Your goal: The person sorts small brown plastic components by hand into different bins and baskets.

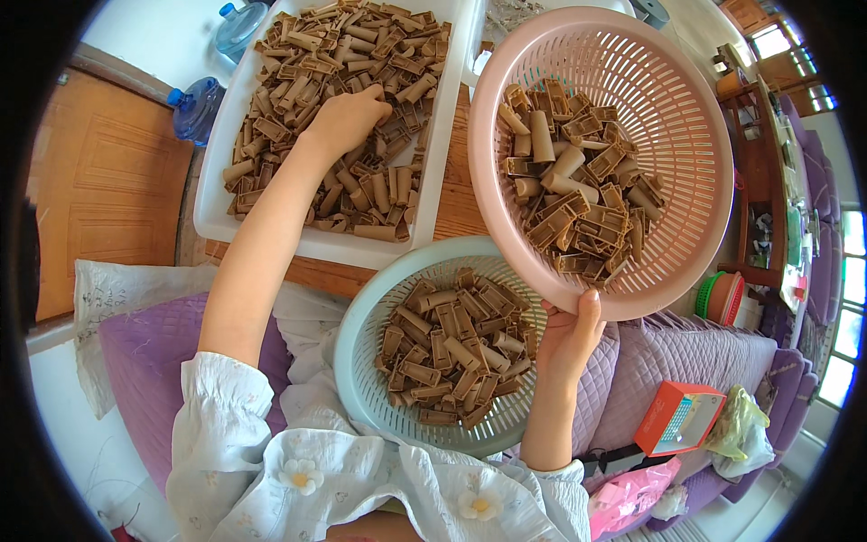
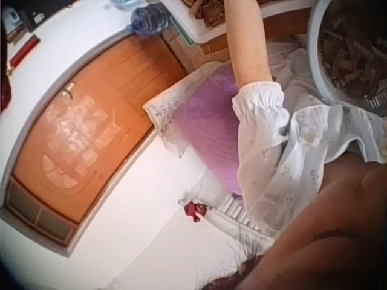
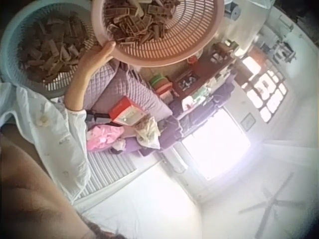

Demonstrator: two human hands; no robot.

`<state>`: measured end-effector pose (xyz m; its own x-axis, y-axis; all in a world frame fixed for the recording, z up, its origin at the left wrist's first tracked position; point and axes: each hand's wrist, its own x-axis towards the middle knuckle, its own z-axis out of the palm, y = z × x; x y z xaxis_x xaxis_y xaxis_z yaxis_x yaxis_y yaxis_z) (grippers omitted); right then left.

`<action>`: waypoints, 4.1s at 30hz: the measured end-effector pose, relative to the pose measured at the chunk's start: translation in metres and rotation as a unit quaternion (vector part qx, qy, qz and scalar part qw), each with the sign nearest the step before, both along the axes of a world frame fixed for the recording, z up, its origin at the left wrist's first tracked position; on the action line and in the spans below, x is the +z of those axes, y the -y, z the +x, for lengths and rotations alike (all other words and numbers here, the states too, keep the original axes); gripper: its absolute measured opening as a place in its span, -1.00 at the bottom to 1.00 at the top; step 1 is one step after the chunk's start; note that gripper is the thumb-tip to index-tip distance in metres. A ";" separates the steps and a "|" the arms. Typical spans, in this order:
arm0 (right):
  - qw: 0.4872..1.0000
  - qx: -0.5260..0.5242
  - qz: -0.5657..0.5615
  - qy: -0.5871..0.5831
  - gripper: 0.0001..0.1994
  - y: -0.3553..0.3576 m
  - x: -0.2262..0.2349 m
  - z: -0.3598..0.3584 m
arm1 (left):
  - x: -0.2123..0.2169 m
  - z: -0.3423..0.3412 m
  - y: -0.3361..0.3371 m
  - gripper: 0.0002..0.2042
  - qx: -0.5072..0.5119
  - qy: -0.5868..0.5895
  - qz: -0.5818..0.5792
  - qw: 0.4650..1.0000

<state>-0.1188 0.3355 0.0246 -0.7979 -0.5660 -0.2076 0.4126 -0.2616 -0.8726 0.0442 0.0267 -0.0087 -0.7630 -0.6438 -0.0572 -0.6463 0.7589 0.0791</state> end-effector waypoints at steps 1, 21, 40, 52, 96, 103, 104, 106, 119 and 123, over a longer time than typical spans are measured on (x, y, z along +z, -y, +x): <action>1.000 -0.004 -0.001 0.002 -0.83 0.000 0.000 0.001 | -0.001 0.000 0.000 -0.78 0.005 -0.002 -0.015 1.000; 1.000 -0.004 -0.003 -0.001 -0.83 0.000 0.000 0.000 | -0.008 -0.010 -0.003 -0.75 0.033 -0.108 0.079 0.991; 1.000 -0.017 0.012 0.001 -0.86 0.004 0.003 0.003 | 0.109 -0.022 -0.018 -0.82 0.016 -0.660 0.463 0.591; 1.000 0.002 0.011 -0.007 -0.86 0.005 0.005 0.003 | 0.129 -0.072 -0.060 -0.45 -0.056 -0.494 0.551 0.670; 1.000 0.002 0.008 -0.013 -0.85 0.002 0.000 0.001 | -0.022 -0.026 0.005 -0.80 -0.023 -0.021 -0.066 0.997; 1.000 0.003 0.007 -0.011 -0.84 0.002 0.001 0.001 | -0.006 -0.008 0.023 -0.77 0.048 -0.214 0.129 0.967; 1.000 0.004 0.006 -0.011 -0.84 0.002 0.002 0.001 | -0.002 -0.006 0.026 -0.77 0.038 -0.237 0.185 0.953; 1.000 -0.002 0.004 -0.009 -0.84 0.003 0.003 0.002 | 0.011 -0.003 0.022 -0.76 0.091 -0.266 0.311 0.908; 1.000 -0.008 0.004 -0.013 -0.84 0.003 0.001 0.002 | 0.017 0.004 0.027 -0.50 0.205 -0.245 0.439 0.840; 1.000 0.006 -0.001 -0.018 -0.84 0.003 0.000 0.002 | 0.023 0.024 0.031 -0.55 0.095 0.088 0.316 0.940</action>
<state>-0.1168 0.3327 0.0251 -0.7984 -0.5754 -0.1774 0.3836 -0.2590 -0.8864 0.0685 -0.0047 0.0142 -0.5802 -0.5631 -0.5885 -0.8111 0.4649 0.3549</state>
